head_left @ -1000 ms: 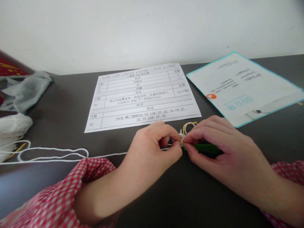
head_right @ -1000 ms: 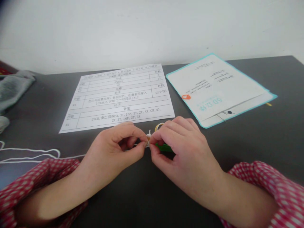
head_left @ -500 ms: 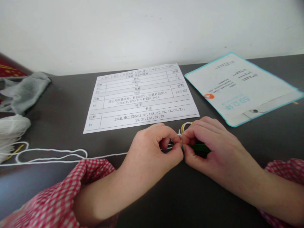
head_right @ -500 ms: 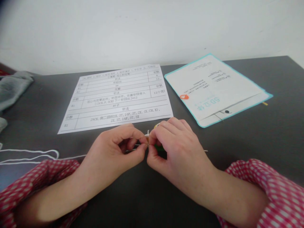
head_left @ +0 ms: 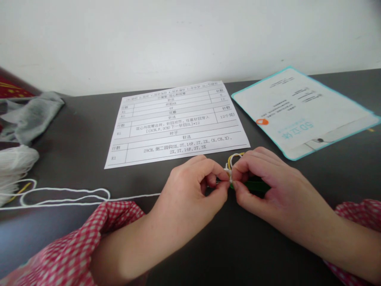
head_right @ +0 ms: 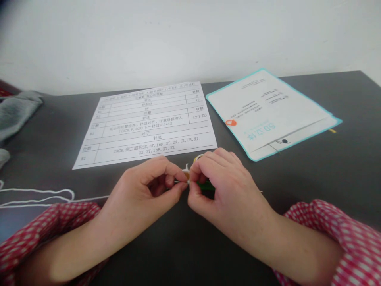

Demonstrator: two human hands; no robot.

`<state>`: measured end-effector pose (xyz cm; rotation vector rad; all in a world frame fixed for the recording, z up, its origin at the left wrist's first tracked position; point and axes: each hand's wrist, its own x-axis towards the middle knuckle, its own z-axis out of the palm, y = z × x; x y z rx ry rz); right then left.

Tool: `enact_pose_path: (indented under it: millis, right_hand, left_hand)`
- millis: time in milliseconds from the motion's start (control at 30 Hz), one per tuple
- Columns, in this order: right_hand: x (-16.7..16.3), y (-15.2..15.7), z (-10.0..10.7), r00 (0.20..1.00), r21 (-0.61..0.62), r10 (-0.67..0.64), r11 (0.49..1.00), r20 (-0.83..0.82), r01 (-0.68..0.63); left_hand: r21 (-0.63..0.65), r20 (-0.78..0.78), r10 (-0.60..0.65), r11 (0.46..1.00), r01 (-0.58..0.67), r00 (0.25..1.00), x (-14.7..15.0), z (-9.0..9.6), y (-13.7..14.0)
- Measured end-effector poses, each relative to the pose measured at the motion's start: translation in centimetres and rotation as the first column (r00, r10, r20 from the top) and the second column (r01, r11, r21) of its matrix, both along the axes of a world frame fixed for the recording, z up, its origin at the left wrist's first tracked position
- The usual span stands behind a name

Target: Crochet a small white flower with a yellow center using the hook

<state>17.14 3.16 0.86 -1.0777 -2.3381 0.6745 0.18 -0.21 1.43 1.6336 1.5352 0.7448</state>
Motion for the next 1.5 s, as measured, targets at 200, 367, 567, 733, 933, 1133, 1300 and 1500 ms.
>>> enact_pose_path:
  millis: [200, 367, 567, 733, 933, 1133, 1300, 1500]
  right_hand:
    - [-0.06, -0.11, 0.04, 1.000, -0.016, -0.014, 1.000, -0.013, 0.014]
    - [-0.07, -0.04, 0.05, 1.000, -0.021, 0.016, 1.000, 0.003, -0.016]
    - [-0.10, -0.16, -0.02, 0.999, -0.040, 0.024, 0.999, -0.024, -0.025]
    - [-0.13, -0.14, 0.00, 0.998, -0.027, 0.057, 0.998, -0.011, -0.057]
    - [-0.11, -0.24, 0.21, 0.998, 0.015, 0.055, 0.998, -0.024, -0.055]
    - [-0.23, -0.32, 0.09, 0.997, 0.027, 0.069, 0.997, -0.029, -0.068]
    - [-0.24, -0.44, 0.08, 0.999, 0.029, 0.048, 0.998, -0.002, -0.048]
    - [-0.07, -0.51, 0.20, 0.998, 0.021, 0.060, 0.998, -0.021, -0.060]
  left_hand:
    - [-0.003, -0.018, -0.019, 1.000, 0.019, 1.000, 0.11, 0.07, 0.00]
    - [0.011, -0.045, -0.018, 1.000, 0.019, 0.999, 0.41, 0.09, 0.28]
    - [0.051, -0.093, -0.033, 0.998, 0.038, 0.995, 0.57, 0.15, 0.39]
    - [0.074, -0.108, -0.065, 0.995, 0.073, 0.992, 0.46, -0.05, 0.35]
    - [0.114, -0.116, -0.082, 0.989, 0.095, 0.990, 0.52, 0.07, 0.11]
    - [0.175, -0.159, -0.073, 0.979, 0.101, 0.984, 0.52, 0.07, 0.00]
    - [0.215, -0.204, -0.095, 0.967, 0.139, 0.974, 0.52, -0.18, 0.13]
    - [0.232, -0.233, -0.087, 0.962, 0.142, 0.969, 0.37, -0.17, 0.15]
